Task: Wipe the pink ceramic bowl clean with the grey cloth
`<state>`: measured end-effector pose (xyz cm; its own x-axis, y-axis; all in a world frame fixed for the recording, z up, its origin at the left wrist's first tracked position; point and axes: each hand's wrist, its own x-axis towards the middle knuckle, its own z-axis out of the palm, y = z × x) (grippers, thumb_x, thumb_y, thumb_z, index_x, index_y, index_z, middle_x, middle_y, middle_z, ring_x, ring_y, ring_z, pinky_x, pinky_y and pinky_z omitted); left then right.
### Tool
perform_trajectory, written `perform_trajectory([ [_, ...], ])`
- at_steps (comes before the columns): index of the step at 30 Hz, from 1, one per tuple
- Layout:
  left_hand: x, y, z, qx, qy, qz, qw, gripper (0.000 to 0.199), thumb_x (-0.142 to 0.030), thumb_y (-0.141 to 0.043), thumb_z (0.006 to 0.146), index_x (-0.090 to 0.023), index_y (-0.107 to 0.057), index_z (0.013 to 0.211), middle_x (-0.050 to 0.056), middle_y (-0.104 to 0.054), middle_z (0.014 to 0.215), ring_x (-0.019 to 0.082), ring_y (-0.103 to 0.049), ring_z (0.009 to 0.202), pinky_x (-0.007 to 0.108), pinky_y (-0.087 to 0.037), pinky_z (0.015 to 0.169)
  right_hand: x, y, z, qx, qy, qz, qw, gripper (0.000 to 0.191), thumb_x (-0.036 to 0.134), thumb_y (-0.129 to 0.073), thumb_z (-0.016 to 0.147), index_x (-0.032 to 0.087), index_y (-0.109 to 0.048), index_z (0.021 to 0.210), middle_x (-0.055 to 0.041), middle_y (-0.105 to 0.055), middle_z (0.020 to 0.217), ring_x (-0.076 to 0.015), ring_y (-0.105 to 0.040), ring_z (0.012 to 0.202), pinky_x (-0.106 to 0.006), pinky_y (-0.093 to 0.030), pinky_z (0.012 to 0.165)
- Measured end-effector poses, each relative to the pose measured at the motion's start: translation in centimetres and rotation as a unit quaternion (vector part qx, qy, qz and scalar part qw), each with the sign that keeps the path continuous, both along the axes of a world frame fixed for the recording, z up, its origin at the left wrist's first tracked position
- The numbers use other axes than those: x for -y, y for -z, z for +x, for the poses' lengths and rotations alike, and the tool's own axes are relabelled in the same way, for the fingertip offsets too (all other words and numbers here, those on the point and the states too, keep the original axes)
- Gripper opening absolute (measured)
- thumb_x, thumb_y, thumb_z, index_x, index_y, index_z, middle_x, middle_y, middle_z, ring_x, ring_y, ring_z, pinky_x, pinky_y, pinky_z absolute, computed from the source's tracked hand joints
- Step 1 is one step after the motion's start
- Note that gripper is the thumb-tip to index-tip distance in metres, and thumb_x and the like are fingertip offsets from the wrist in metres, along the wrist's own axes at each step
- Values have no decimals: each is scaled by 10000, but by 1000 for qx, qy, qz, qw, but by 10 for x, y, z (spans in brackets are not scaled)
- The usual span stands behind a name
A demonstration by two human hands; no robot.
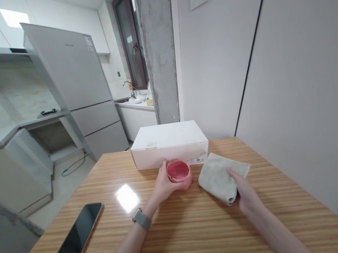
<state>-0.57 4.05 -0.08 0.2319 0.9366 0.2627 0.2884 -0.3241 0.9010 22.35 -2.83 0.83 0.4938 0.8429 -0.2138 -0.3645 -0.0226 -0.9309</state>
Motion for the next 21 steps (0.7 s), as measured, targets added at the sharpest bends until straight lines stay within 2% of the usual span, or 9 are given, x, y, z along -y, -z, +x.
perform_trajectory([
  [3,-2,7,1,15,21,1,1000,779,-340,-845,547,-199,-488,1226,87,-626,1180,261,-589,1079,380,-433,944,-31,6,-11,46,8,38,998,352,374,-637,797,178,-643,1089,-87,-716,1132,-259,-660,1072,-357,-559,866],
  [6,4,1,2,18,-13,4,1000,751,-367,-858,506,-221,-531,1167,58,-654,1101,260,-609,1016,370,-448,900,-49,13,-32,93,-39,73,992,336,404,-750,683,158,-716,910,-95,-756,998,-315,-649,1072,-399,-517,922],
  [8,9,-3,5,36,-24,11,999,778,-350,-875,461,-228,-541,1153,53,-648,1102,265,-601,1028,375,-440,915,-53,17,-49,103,-68,100,987,347,424,-763,656,160,-726,879,-80,-765,940,-319,-659,1044,-418,-505,930],
  [10,13,-5,8,75,-37,15,996,833,-310,-889,422,-225,-532,1170,69,-615,1164,274,-569,1091,382,-421,956,-52,19,-64,100,-75,131,983,367,451,-730,683,177,-717,927,-57,-759,970,-288,-663,1036,-400,-497,943],
  [12,17,-5,14,126,-43,3,991,915,-261,-903,385,-214,-505,1208,94,-568,1243,279,-528,1158,380,-398,996,-48,22,-74,91,-55,158,982,393,475,-681,726,184,-693,990,-49,-740,1038,-261,-651,1054,-384,-485,958],
  [14,22,-6,19,191,-20,-44,980,902,-253,-899,423,-208,-492,1227,102,-557,1268,264,-531,1158,361,-405,995,-43,24,-79,84,-19,175,981,415,488,-636,762,173,-669,1029,-59,-715,1098,-253,-632,1080,-390,-471,972],
  [16,26,-9,23,287,17,-135,948,695,-352,-830,585,-208,-525,1193,90,-594,1231,237,-579,1088,331,-458,922,-38,26,-79,79,20,185,979,414,487,-598,789,162,-657,1038,-66,-701,1119,-246,-623,1085,-399,-459,983],
  [18,30,-12,24,382,56,-228,894,469,-462,-659,773,-196,-576,1150,80,-639,1177,219,-613,1026,302,-498,834,-35,28,-78,77,46,192,977,399,485,-569,808,161,-660,1023,-61,-707,1091,-237,-630,1063,-401,-460,981],
  [21,34,-18,19,447,102,-335,823,399,-462,-527,877,-178,-625,1139,66,-697,1088,187,-649,943,257,-517,752,-31,29,-77,79,55,202,975,387,498,-558,811,174,-674,989,-55,-720,1039,-238,-640,1034,-410,-470,972],
])
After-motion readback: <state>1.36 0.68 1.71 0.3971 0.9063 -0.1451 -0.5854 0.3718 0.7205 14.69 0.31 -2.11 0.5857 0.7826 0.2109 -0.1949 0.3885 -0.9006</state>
